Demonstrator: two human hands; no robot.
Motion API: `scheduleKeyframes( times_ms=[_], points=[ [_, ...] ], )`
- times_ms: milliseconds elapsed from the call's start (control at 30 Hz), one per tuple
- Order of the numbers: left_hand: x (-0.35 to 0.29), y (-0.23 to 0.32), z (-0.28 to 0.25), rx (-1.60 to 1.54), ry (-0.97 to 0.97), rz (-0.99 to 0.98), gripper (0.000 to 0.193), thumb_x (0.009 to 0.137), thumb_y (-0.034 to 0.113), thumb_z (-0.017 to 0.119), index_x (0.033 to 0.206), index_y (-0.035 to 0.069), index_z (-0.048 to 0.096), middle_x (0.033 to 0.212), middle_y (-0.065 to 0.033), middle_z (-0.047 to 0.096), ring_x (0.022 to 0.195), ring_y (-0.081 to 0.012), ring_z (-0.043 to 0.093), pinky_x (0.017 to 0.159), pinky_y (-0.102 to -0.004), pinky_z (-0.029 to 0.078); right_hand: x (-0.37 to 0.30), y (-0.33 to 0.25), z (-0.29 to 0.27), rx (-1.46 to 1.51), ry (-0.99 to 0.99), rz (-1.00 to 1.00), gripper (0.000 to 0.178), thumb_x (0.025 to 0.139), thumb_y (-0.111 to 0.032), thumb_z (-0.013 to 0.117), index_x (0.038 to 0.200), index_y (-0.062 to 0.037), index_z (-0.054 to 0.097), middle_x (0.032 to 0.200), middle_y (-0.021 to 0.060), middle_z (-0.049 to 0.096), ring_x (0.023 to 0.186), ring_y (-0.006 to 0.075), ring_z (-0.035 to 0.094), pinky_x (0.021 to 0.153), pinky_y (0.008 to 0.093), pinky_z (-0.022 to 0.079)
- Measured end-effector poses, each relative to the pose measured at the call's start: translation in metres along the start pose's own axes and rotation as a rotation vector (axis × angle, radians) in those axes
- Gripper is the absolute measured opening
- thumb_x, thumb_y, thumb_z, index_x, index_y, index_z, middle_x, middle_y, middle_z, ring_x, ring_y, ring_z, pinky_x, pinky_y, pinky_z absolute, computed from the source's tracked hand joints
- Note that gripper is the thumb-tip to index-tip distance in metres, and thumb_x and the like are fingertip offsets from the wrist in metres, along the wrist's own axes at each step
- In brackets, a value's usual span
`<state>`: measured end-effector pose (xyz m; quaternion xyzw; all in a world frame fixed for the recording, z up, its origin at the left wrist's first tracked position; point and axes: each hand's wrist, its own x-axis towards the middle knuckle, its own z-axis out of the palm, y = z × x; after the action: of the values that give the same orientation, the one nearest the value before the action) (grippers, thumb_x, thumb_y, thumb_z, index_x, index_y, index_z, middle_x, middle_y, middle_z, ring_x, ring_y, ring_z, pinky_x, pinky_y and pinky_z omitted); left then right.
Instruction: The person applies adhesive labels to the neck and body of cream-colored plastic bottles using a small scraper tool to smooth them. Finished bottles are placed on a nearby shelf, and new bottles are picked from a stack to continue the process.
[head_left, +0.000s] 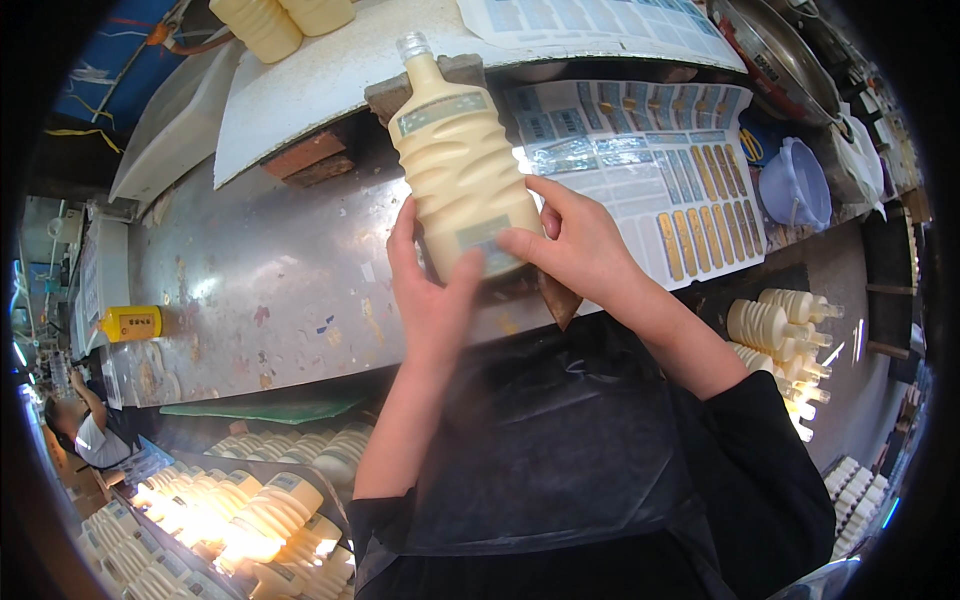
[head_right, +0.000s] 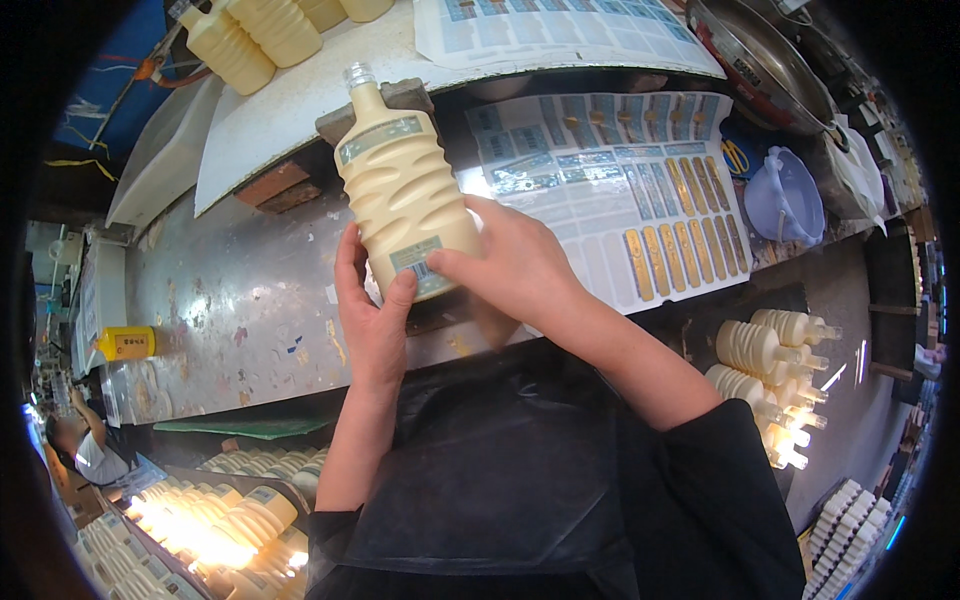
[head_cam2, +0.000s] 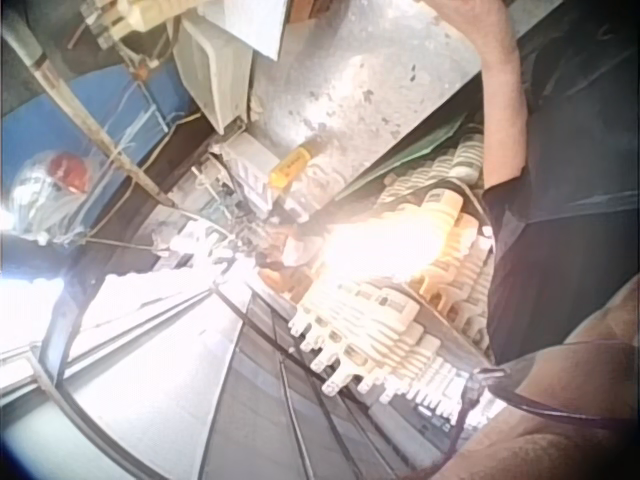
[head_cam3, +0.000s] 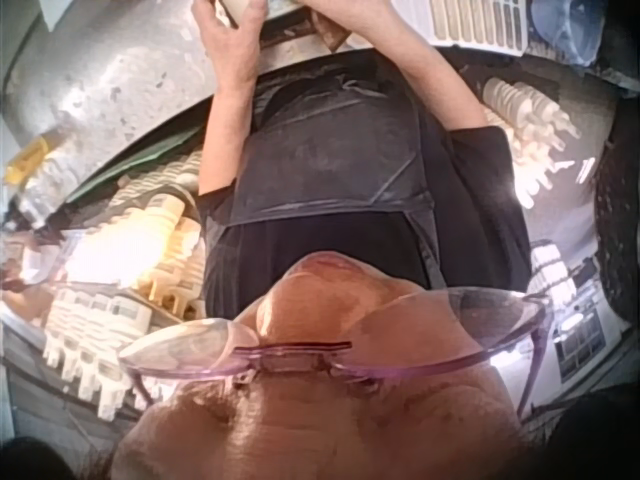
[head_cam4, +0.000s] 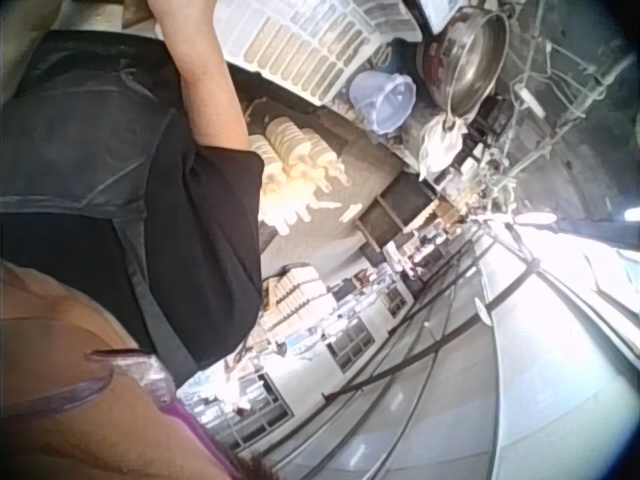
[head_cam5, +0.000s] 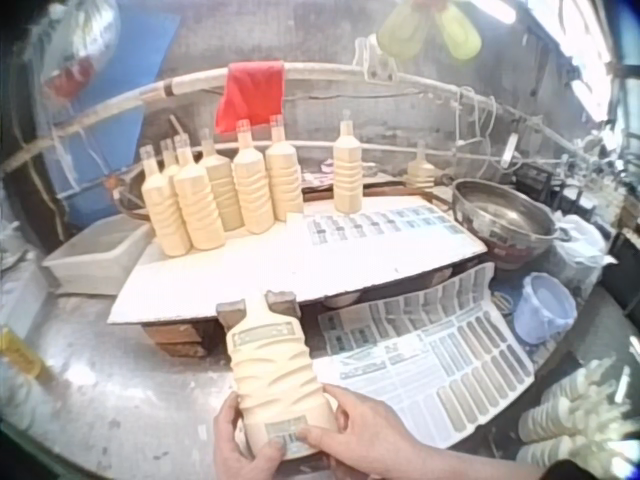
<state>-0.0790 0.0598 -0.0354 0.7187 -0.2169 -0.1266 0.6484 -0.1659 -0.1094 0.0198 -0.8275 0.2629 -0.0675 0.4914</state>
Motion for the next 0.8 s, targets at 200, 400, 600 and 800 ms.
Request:
scheduleKeyframes(
  times_ms=[200,400,600,800],
  points=[
    [-0.0005,0.0046,0.0012,0.018,0.011,-0.017,0.086,0.083,0.017,0.075,0.156,-0.002,0.033,0.15,-0.0192,0.042,0.14,-0.0306,0.042,0.117,-0.0433,0.037,-0.0001,0.0038,0.0013,0.018,0.007,0.003,0.075,0.081,-0.034,0.083,0.141,0.0043,0.057,0.072,-0.0007,0.051,0.067,0.0089,0.05,0.061,0.0271,0.045],
    [-0.0008,0.0049,0.003,0.031,0.022,-0.013,0.085,0.083,0.018,0.076,0.155,-0.001,0.034,0.149,-0.0194,0.042,0.139,-0.0309,0.043,0.116,-0.0436,0.038,-0.0005,0.0047,0.0011,0.02,0.007,0.008,0.078,0.082,-0.035,0.083,0.142,0.0058,0.056,0.073,-0.0006,0.052,0.069,0.0089,0.05,0.062,0.0269,0.045],
    [-0.0008,0.0044,0.0032,0.051,0.028,0.0,0.085,0.083,0.017,0.076,0.155,-0.001,0.034,0.149,-0.0191,0.041,0.14,-0.0313,0.043,0.117,-0.0442,0.037,-0.0005,0.0048,0.0019,0.017,0.013,0.004,0.078,0.082,-0.036,0.083,0.142,0.0051,0.056,0.073,-0.0005,0.052,0.068,0.0092,0.051,0.063,0.0271,0.046],
    [-0.0012,0.0003,0.0026,0.075,0.019,0.016,0.089,0.081,0.02,0.078,0.155,0.001,0.034,0.148,-0.0195,0.041,0.139,-0.0324,0.042,0.116,-0.0446,0.038,-0.0004,0.0031,0.0014,0.018,0.008,0.002,0.077,0.082,-0.036,0.083,0.141,0.0047,0.057,0.073,-0.0002,0.053,0.068,0.0095,0.051,0.063,0.0276,0.046]
  ],
)
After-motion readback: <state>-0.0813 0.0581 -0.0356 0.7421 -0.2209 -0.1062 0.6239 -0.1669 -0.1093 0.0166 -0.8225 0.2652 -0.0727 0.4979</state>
